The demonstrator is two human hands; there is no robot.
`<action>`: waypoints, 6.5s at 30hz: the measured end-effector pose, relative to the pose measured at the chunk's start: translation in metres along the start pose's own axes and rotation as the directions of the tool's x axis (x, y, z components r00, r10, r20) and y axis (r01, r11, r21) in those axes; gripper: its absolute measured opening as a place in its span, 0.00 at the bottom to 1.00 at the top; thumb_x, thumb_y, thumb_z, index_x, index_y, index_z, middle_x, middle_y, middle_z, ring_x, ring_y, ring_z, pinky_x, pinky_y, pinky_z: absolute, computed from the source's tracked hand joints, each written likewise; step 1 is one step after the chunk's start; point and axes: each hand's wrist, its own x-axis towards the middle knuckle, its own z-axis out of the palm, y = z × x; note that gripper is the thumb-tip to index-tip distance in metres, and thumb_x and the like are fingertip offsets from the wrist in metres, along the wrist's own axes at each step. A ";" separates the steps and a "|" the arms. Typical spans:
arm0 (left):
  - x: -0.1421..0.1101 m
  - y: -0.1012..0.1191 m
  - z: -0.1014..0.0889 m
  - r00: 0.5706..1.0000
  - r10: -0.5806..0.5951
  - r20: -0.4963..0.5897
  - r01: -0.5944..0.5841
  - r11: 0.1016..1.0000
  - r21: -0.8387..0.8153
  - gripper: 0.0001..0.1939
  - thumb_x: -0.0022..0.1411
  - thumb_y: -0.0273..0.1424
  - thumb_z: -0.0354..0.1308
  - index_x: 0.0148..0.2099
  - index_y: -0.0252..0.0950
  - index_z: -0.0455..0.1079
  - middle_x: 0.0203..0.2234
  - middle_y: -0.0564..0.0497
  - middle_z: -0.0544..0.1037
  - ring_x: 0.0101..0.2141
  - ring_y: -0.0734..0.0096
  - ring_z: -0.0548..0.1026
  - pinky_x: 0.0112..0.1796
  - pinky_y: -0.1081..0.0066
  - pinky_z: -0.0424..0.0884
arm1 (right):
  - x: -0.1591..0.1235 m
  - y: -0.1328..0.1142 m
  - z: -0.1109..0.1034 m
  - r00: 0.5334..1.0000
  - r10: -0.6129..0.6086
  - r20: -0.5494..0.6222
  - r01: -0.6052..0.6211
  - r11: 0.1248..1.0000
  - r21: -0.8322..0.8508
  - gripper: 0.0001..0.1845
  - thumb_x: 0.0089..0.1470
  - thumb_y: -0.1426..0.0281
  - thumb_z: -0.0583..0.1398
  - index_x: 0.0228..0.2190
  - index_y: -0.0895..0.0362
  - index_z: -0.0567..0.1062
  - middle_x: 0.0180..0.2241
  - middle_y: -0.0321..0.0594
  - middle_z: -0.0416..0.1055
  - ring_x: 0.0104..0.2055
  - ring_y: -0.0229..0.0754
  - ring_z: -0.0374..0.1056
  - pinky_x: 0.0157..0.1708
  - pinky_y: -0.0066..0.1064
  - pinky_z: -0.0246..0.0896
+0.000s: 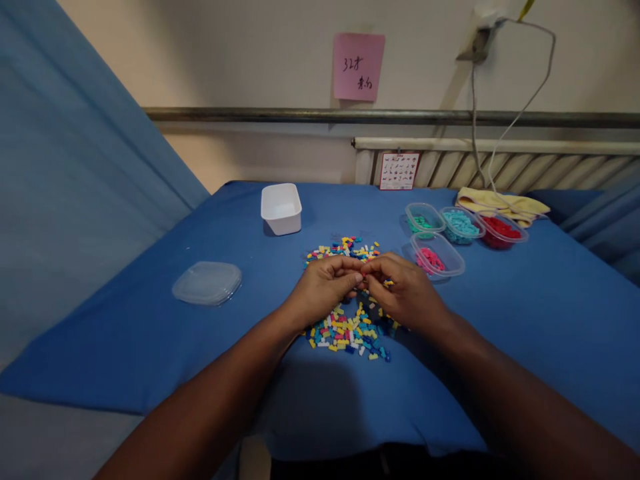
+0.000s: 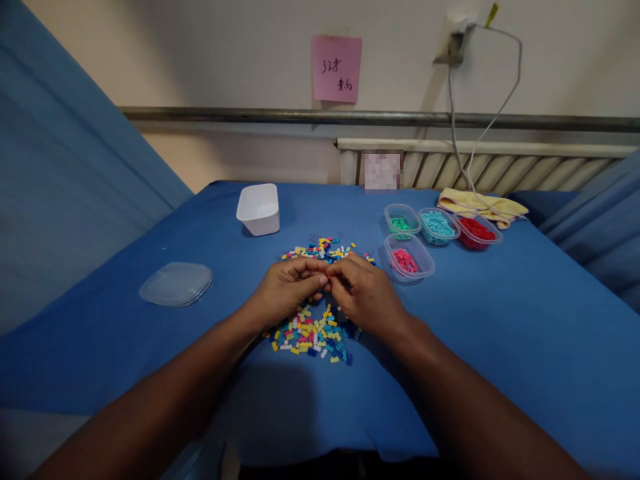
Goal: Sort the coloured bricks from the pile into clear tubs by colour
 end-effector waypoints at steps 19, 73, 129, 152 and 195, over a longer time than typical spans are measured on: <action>-0.013 0.014 -0.054 0.899 0.115 0.422 -0.352 0.764 0.541 0.19 0.57 0.35 0.74 0.52 0.46 0.81 0.66 0.45 0.71 0.69 0.52 0.64 0.68 0.46 0.58 | -0.010 0.045 -0.070 0.980 -0.051 -0.192 -0.039 0.899 -0.437 0.10 0.65 0.68 0.60 0.46 0.54 0.81 0.44 0.49 0.81 0.48 0.55 0.76 0.51 0.51 0.71; 0.040 -0.044 -0.073 0.757 0.614 -0.225 -0.215 0.558 0.801 0.10 0.65 0.25 0.58 0.43 0.39 0.80 0.42 0.50 0.84 0.48 0.64 0.80 0.55 0.61 0.74 | -0.011 -0.035 0.001 0.875 -0.002 0.484 0.089 0.984 -0.156 0.09 0.65 0.73 0.60 0.42 0.55 0.81 0.38 0.43 0.79 0.43 0.46 0.74 0.44 0.36 0.65; 0.040 -0.042 -0.073 0.789 0.558 -0.257 -0.164 0.595 0.787 0.10 0.65 0.26 0.58 0.42 0.40 0.81 0.42 0.50 0.84 0.48 0.62 0.80 0.55 0.60 0.74 | -0.019 -0.015 -0.006 0.888 -0.107 0.448 0.193 0.969 -0.152 0.10 0.71 0.70 0.57 0.44 0.55 0.80 0.43 0.45 0.80 0.44 0.47 0.74 0.46 0.40 0.68; 0.041 -0.044 -0.073 0.792 0.563 -0.235 -0.182 0.586 0.789 0.10 0.65 0.27 0.58 0.42 0.40 0.81 0.42 0.50 0.84 0.47 0.62 0.80 0.54 0.60 0.74 | -0.017 -0.050 0.011 0.810 -0.149 0.567 0.263 0.957 -0.125 0.11 0.68 0.76 0.57 0.37 0.56 0.79 0.36 0.41 0.73 0.37 0.42 0.67 0.37 0.33 0.60; 0.042 -0.045 -0.075 0.798 0.542 -0.261 -0.155 0.604 0.782 0.10 0.66 0.27 0.58 0.43 0.39 0.81 0.42 0.49 0.84 0.47 0.62 0.80 0.55 0.62 0.73 | 0.006 -0.028 0.044 0.877 -0.226 0.424 0.273 0.961 -0.053 0.13 0.68 0.76 0.58 0.49 0.57 0.80 0.47 0.46 0.81 0.50 0.47 0.75 0.54 0.39 0.68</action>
